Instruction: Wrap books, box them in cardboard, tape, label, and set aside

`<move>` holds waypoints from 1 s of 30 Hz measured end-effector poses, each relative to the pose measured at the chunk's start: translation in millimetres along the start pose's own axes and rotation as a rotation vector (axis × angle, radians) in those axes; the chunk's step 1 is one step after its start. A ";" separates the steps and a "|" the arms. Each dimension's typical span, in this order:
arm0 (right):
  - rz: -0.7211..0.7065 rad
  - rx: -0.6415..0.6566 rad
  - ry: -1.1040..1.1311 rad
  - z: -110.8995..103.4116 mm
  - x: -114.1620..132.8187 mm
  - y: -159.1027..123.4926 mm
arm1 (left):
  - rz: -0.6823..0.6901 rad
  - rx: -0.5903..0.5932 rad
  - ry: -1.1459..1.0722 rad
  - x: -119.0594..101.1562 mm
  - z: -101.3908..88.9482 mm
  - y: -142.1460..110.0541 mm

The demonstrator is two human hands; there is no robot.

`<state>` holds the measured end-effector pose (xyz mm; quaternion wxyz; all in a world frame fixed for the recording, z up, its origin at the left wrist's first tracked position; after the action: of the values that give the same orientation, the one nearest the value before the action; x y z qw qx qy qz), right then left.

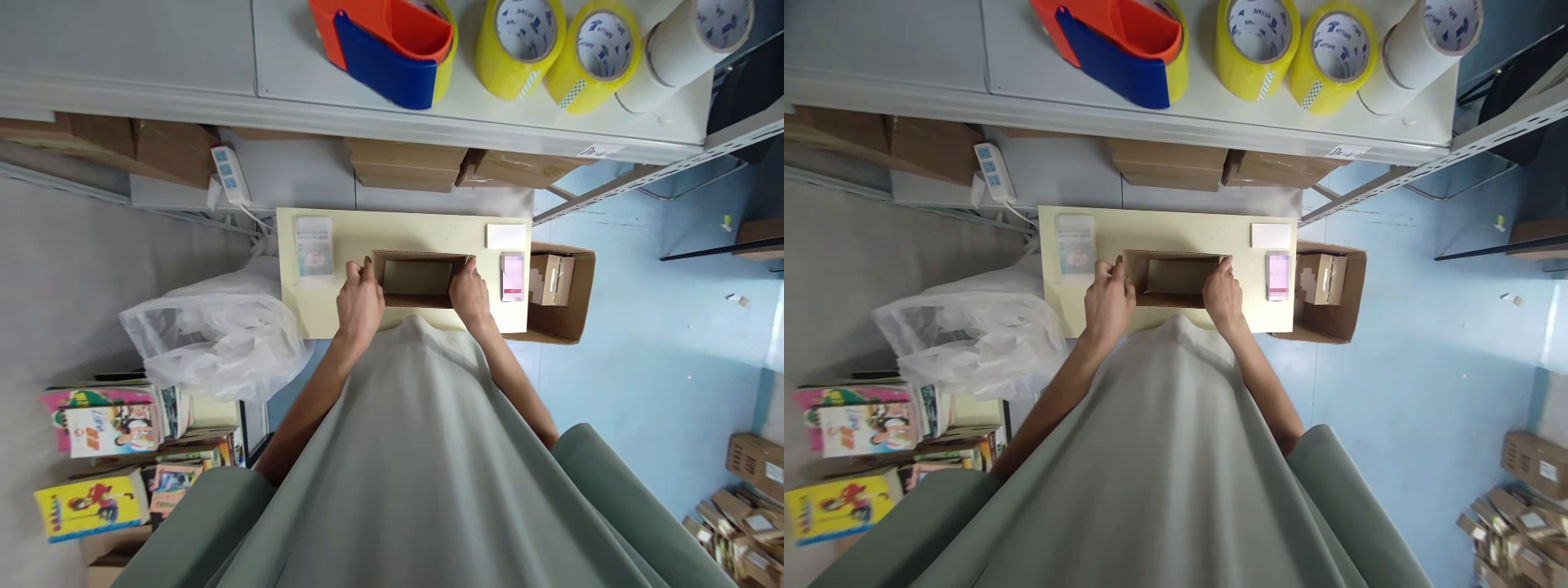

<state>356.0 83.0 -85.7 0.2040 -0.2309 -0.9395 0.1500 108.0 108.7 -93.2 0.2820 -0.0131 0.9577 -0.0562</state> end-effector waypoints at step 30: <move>-0.059 0.390 0.865 5.5 -67.8 27.6 | -0.216 0.455 -0.408 41.6 18.4 46.9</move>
<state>418.8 71.8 -122.2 0.6200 -0.2029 -0.7289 0.2077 83.3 151.1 -136.4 0.4565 -0.0624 0.8372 -0.2948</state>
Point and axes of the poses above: each hand's wrist, its own y-axis towards the middle knuckle, its own z-axis out of the palm, x = y × z, the point moved 2 cm from there along y, towards the middle knuckle, and after that the axes turned 9 degrees about -x, right-handed, at the moved point
